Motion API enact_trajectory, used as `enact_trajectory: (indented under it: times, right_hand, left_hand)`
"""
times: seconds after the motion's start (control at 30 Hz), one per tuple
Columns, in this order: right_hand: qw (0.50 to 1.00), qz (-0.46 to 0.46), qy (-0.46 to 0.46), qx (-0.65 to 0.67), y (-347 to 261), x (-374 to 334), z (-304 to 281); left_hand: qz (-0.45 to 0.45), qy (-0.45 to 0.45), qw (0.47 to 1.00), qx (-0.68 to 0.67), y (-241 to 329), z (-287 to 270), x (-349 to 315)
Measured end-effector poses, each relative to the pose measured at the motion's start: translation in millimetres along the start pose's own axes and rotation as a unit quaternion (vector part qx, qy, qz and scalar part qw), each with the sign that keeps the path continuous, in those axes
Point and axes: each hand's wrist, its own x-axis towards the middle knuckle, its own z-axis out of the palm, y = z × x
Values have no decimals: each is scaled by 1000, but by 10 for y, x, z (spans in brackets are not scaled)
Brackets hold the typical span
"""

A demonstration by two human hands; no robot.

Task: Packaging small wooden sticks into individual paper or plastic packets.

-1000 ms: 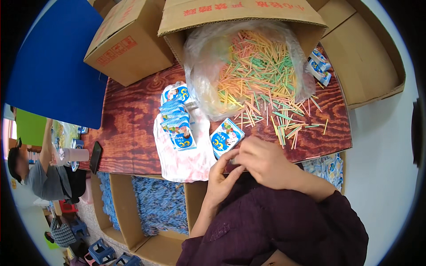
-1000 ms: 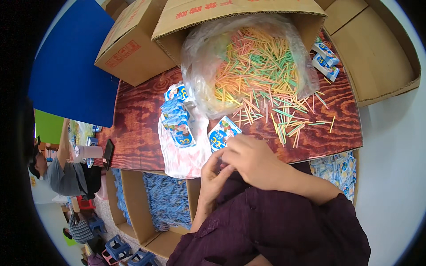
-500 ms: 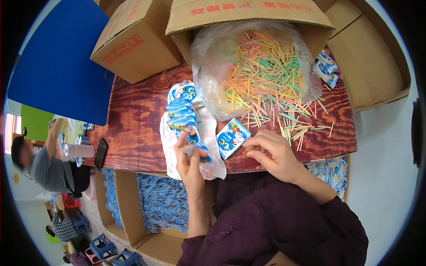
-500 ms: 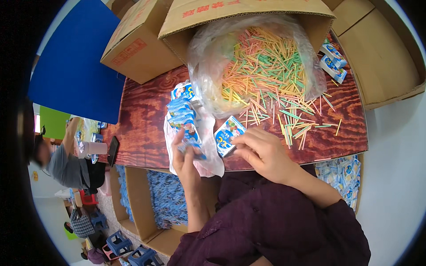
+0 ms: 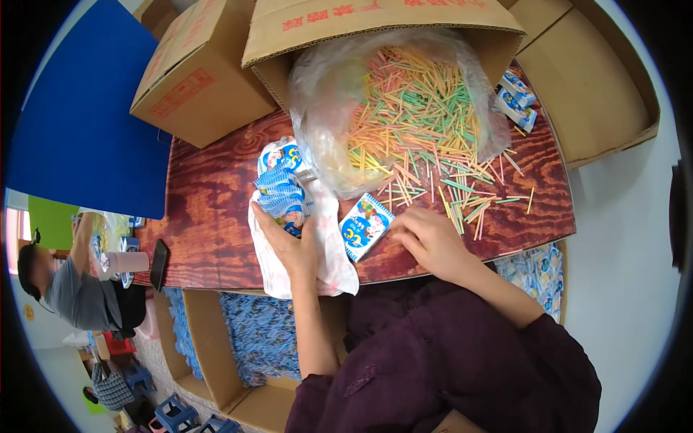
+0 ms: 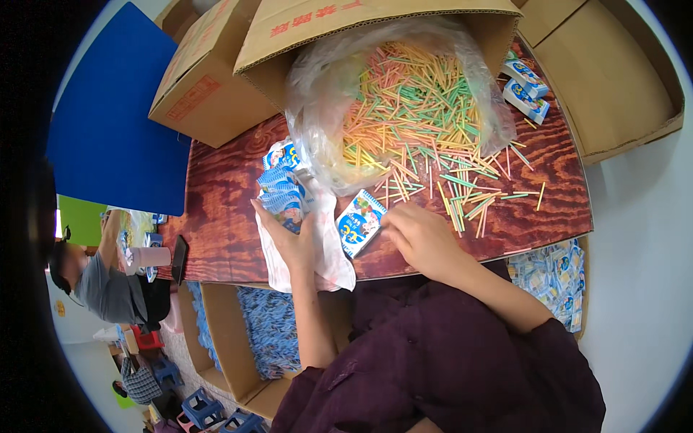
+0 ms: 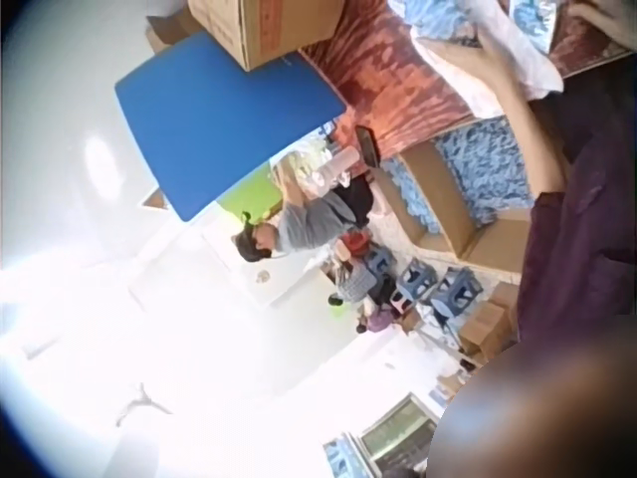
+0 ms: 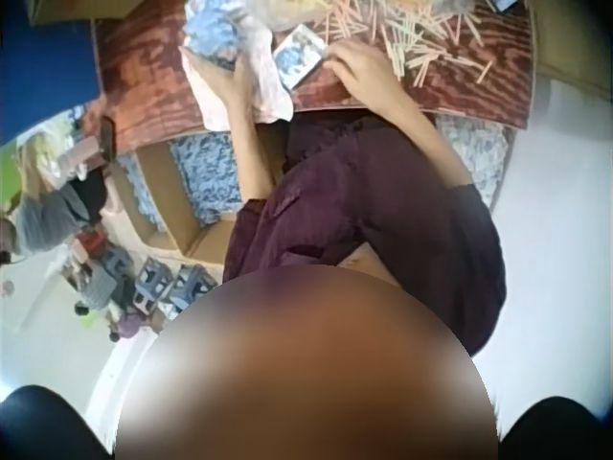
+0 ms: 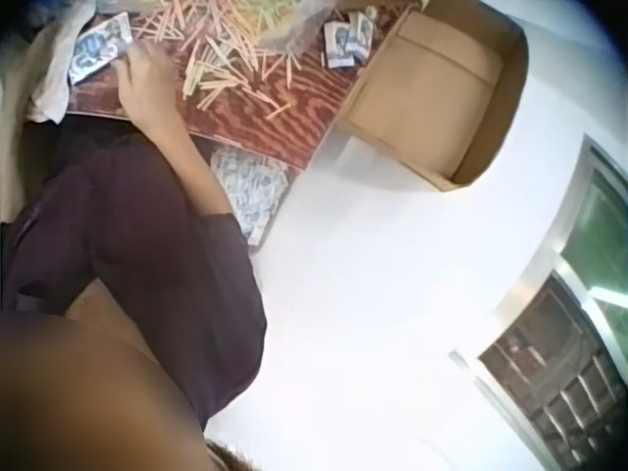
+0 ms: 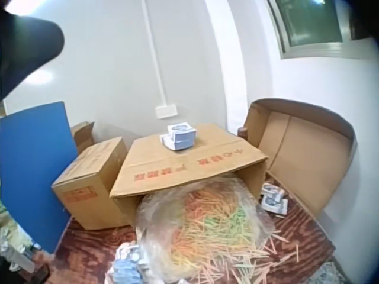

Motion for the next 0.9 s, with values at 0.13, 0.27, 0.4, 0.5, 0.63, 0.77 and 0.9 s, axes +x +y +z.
enact_trajectory:
  times: [0.13, 0.27, 0.4, 0.5, 0.63, 0.77, 0.9]
  right_hand:
    - [992, 56, 41, -106, 163, 126, 187]
    - [993, 51, 68, -86, 152, 187, 248]
    - [995, 50, 55, -63, 178, 154, 216]
    - [995, 59, 33, -72, 236, 85, 178]
    - [995, 69, 26, -63, 272, 35, 119]
    - [994, 81, 26, -61, 245, 38, 124]
    - [997, 54, 48, -22, 254, 11, 120]
  left_hand:
    - [36, 3, 992, 123, 136, -33, -51]
    - [161, -58, 981, 86, 302, -37, -419]
    - [180, -197, 962, 60, 684, 130, -455]
    - [190, -184, 962, 73, 650, 159, -471]
    - [161, -178, 970, 46, 681, 147, -423]
    - [98, -190, 977, 17, 662, 154, -392]
    - [-41, -178, 976, -115, 629, 159, -403]
